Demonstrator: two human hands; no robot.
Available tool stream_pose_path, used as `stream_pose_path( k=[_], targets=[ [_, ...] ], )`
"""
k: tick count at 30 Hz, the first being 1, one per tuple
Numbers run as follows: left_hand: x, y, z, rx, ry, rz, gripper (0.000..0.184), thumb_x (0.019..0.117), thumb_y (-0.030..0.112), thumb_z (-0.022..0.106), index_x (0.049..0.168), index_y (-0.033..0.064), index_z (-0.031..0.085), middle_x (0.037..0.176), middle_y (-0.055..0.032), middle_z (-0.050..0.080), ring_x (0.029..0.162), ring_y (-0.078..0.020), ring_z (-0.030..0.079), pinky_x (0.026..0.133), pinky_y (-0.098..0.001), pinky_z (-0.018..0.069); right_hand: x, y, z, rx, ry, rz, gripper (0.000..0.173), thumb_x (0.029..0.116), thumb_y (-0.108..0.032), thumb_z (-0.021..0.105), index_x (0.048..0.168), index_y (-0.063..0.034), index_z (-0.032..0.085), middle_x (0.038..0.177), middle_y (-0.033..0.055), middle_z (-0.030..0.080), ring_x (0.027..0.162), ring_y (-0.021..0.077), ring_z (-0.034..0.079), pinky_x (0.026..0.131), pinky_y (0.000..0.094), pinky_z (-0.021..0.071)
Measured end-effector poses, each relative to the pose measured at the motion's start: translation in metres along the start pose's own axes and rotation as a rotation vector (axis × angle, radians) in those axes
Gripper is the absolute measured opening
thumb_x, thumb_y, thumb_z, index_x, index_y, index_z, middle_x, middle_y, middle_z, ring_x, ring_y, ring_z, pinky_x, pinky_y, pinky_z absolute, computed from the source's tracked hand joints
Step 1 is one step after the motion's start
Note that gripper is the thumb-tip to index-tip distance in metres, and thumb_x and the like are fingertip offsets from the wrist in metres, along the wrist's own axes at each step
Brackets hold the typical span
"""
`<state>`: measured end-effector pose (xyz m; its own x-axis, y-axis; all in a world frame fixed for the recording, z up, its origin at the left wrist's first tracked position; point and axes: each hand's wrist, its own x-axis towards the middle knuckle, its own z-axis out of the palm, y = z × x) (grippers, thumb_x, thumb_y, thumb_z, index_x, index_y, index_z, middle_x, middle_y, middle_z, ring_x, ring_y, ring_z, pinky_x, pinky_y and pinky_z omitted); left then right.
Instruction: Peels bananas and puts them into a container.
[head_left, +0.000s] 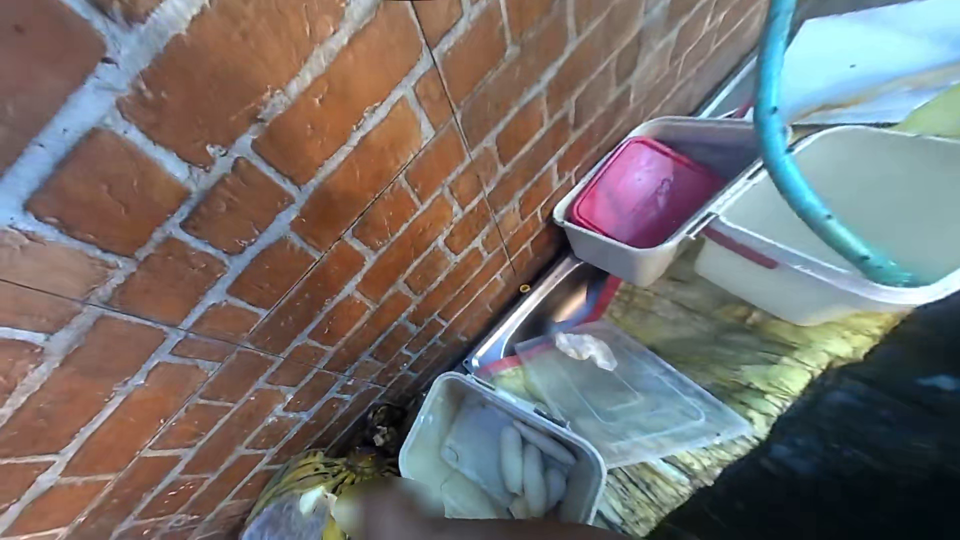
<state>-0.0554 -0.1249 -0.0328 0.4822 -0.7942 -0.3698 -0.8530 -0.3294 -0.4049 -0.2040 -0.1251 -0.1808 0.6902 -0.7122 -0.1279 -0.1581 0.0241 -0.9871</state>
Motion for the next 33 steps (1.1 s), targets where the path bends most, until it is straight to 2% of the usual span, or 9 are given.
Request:
stream_pose_path(
  k=[6,12,15,17,20,23,26,30,33],
  targets=[
    [0.027,0.033,-0.004,0.292,-0.248,0.14,0.055,0.0981,0.045,0.06,0.136,0.0048,0.061,0.142,-0.022,0.058,0.134,-0.0416,0.053,0.107,-0.0638,0.0431,-0.001,0.001,0.001,-0.065,0.017,-0.002,0.04,0.0971,-0.043,0.061,0.102,-0.0043,0.068,0.088,0.016,0.069,0.084,0.0327,0.069,0.077,0.0577,0.0554],
    [-0.011,0.017,-0.036,-0.002,-0.208,0.318,0.061,0.105,0.053,0.04,0.143,0.009,0.058,0.146,-0.0198,0.056,0.138,-0.038,0.05,0.116,-0.0605,0.0358,-0.019,-0.005,0.003,-0.176,0.035,0.007,0.047,0.1019,-0.05,0.053,0.117,-0.008,0.066,0.097,0.0183,0.072,0.095,0.0375,0.071,0.083,0.0632,0.0557],
    [-0.064,0.062,-0.065,-0.151,-0.126,0.389,0.057,0.1034,0.056,0.046,0.141,0.0153,0.06,0.14,-0.0137,0.062,0.132,-0.0326,0.056,0.111,-0.0576,0.0427,-0.039,-0.021,0.008,-0.314,0.063,0.019,0.05,0.1047,-0.047,0.049,0.124,-0.0039,0.065,0.107,0.0235,0.072,0.105,0.0426,0.071,0.089,0.0655,0.0537],
    [-0.068,0.099,-0.062,-0.249,-0.133,0.474,0.053,0.1004,0.054,0.053,0.141,0.0218,0.061,0.138,-0.0082,0.064,0.129,-0.028,0.059,0.109,-0.056,0.0454,-0.048,-0.015,0.02,-0.38,0.108,-0.043,0.052,0.1042,-0.043,0.048,0.124,0.0015,0.067,0.12,0.0265,0.07,0.116,0.0438,0.066,0.099,0.0659,0.0496],
    [-0.052,0.106,-0.05,-0.336,-0.112,0.667,0.048,0.1,0.054,0.052,0.137,0.0249,0.064,0.13,-0.0046,0.068,0.122,-0.0239,0.064,0.106,-0.0556,0.0492,-0.053,-0.014,0.019,-0.313,0.125,-0.141,0.047,0.0974,-0.038,0.059,0.121,0.0019,0.068,0.118,0.0227,0.071,0.114,0.0363,0.067,0.102,0.059,0.0499],
    [-0.031,0.033,-0.038,-0.552,0.155,0.448,0.042,0.1018,0.054,0.049,0.129,0.0284,0.07,0.127,0.0002,0.071,0.121,-0.0193,0.065,0.108,-0.0508,0.0499,-0.042,-0.041,-0.008,-0.105,0.169,-0.065,0.034,0.0961,-0.032,0.067,0.112,-0.0028,0.071,0.097,0.0116,0.074,0.091,0.0231,0.072,0.088,0.0469,0.0595],
    [0.009,-0.054,0.002,-0.781,0.43,-0.078,0.045,0.1004,0.055,0.053,0.127,0.0245,0.072,0.123,-0.0039,0.072,0.12,-0.0238,0.066,0.106,-0.0534,0.0503,0.002,-0.082,-0.025,-0.174,0.247,-0.076,0.035,0.1019,-0.034,0.058,0.123,-0.0071,0.067,0.109,0.0078,0.072,0.1,0.0179,0.07,0.093,0.0383,0.0578],
    [0.035,-0.085,0.061,-0.939,0.296,-0.375,0.055,0.096,0.069,0.052,0.125,0.027,0.074,0.126,-0.0038,0.072,0.125,-0.0262,0.063,0.109,-0.0577,0.0448,0.093,-0.095,-0.01,-0.563,0.116,-0.084,0.063,0.0993,-0.055,0.057,0.149,-0.016,0.052,0.149,0.0133,0.054,0.14,0.0298,0.05,0.118,0.0497,0.0398],
    [0.041,-0.079,0.07,-0.893,0.25,-0.351,0.061,0.0957,0.076,0.04,0.125,0.0337,0.073,0.127,0.0007,0.072,0.126,-0.024,0.063,0.107,-0.0587,0.0453,0.122,-0.082,0.008,-0.627,0.046,-0.086,0.064,0.0954,-0.051,0.067,0.145,-0.0119,0.055,0.148,0.0181,0.052,0.138,0.0336,0.05,0.116,0.0516,0.043]
  ],
)
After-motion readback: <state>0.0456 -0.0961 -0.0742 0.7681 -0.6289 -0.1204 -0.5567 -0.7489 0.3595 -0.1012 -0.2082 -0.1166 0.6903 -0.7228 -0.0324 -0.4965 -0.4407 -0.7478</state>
